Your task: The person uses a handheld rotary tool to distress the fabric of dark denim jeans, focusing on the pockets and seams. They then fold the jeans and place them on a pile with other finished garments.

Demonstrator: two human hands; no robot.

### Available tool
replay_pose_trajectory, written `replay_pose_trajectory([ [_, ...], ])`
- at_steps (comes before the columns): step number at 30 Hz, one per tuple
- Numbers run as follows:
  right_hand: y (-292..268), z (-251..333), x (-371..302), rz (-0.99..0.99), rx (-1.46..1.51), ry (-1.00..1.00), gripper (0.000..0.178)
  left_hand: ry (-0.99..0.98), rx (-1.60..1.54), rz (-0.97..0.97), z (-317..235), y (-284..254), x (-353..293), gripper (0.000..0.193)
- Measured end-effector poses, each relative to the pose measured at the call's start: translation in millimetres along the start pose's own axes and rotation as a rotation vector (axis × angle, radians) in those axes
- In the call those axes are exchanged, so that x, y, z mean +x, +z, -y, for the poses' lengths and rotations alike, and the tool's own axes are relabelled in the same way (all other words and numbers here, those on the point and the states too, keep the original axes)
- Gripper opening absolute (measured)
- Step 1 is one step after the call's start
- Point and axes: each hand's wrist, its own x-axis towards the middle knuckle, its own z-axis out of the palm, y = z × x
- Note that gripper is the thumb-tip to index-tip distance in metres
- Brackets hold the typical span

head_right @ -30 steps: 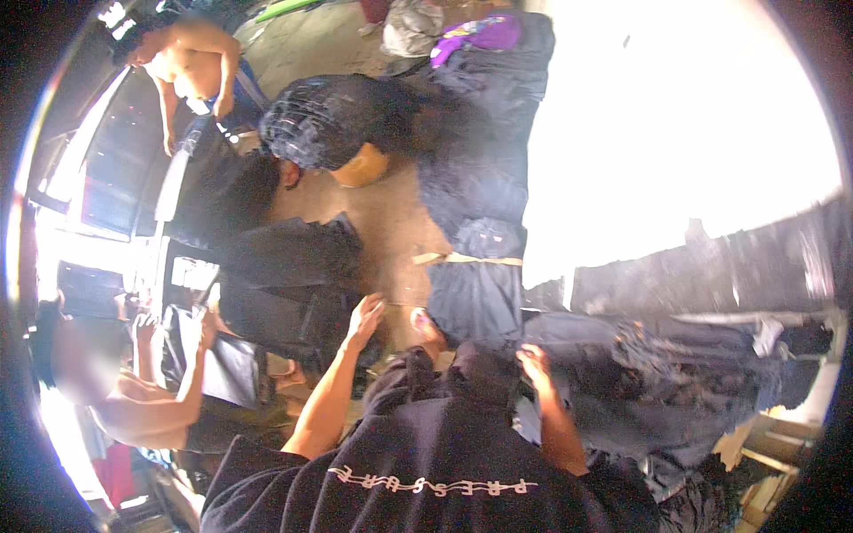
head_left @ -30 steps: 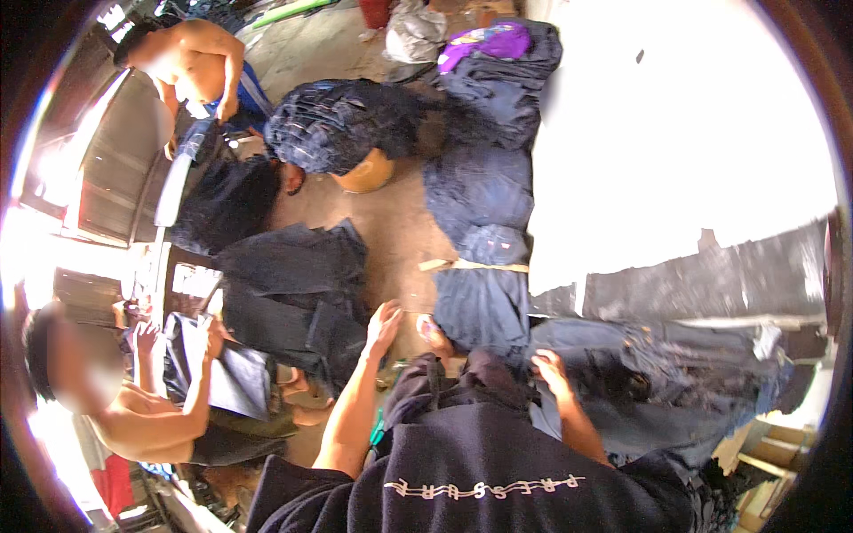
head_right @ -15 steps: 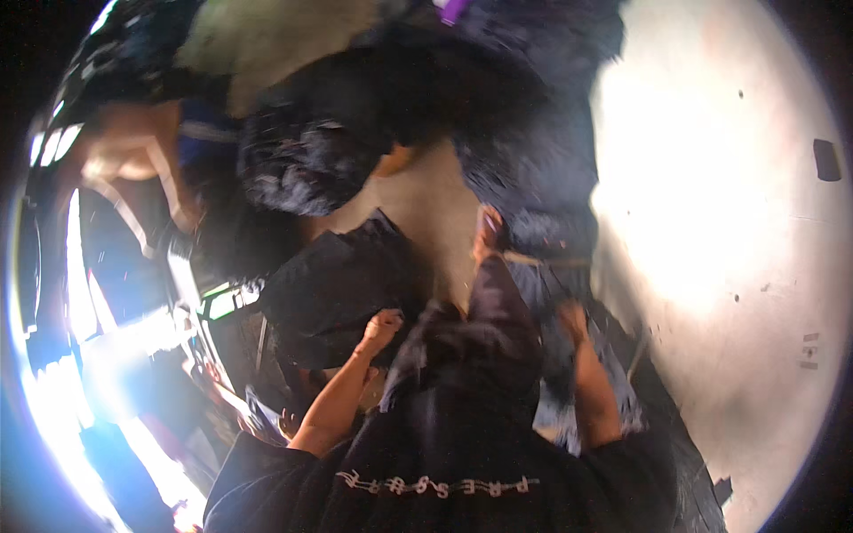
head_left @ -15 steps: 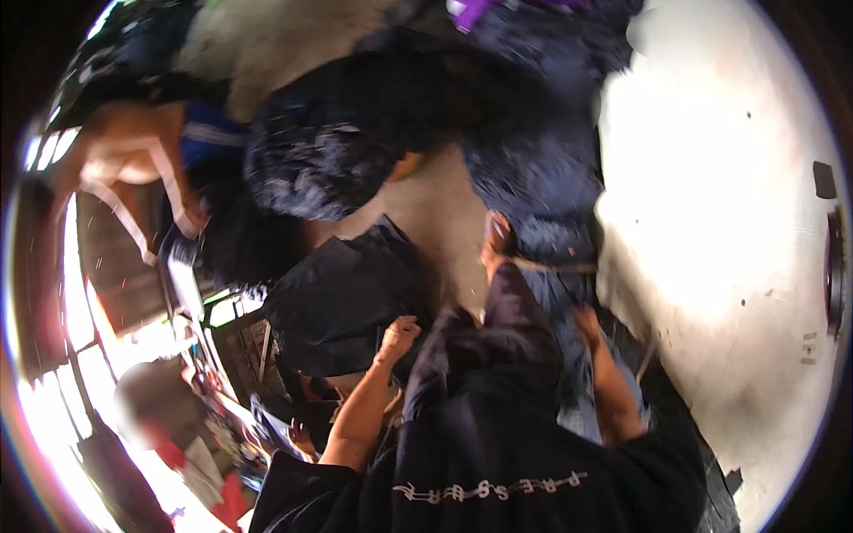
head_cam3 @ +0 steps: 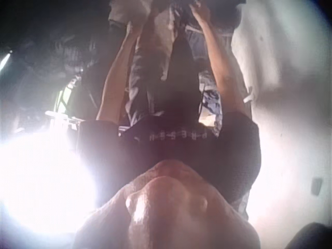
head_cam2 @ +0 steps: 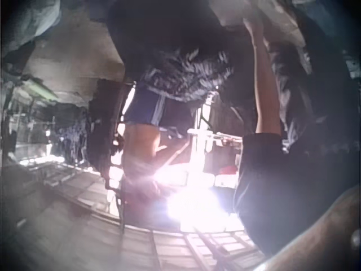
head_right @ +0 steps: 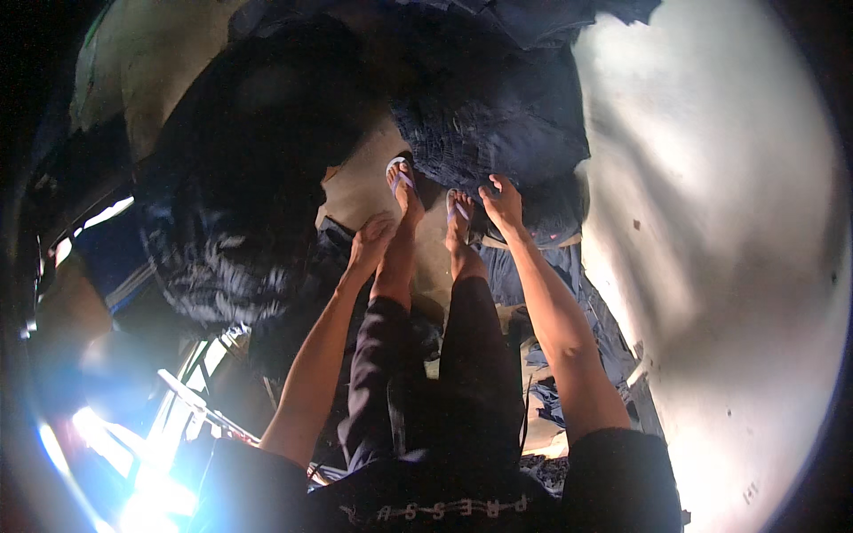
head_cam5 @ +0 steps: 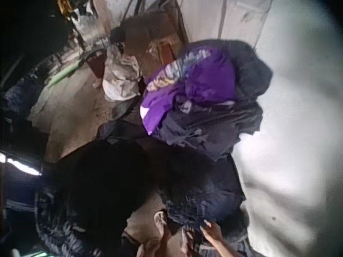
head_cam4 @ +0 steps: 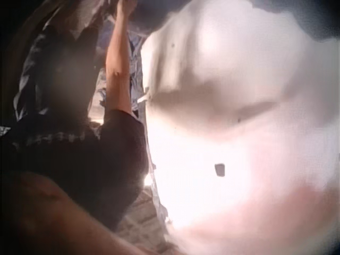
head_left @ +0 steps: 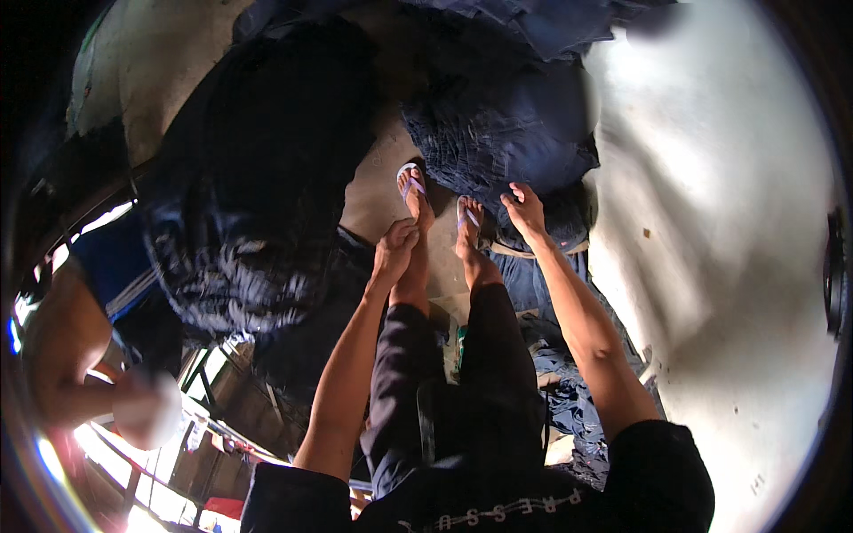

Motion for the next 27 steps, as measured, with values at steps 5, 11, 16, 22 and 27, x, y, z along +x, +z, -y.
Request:
replay_pose_trajectory([
  [5, 89, -6, 124, -0.197, -0.284, -0.131, 0.079, 0.020, 0.131, 0.117, 40, 40, 194, 0.048],
  [11, 149, 13, 209, -0.212, -0.859, -0.038, 0.109, -0.147, -0.091, 0.189, 68, 86, 341, 0.072],
  [16, 132, -16, 221, -0.226, -0.498, -0.213, 0.073, -0.068, 0.065, 0.099, 71, 129, 360, 0.103],
  [22, -17, -62, 206, -0.365, 0.058, -0.135, 0.045, -0.289, -0.107, 0.165, 63, 128, 345, 0.109],
  [27, -90, -22, 155, -0.738, -0.451, -0.340, 0.052, -0.312, -0.081, 0.154, 77, 122, 346, 0.112],
])
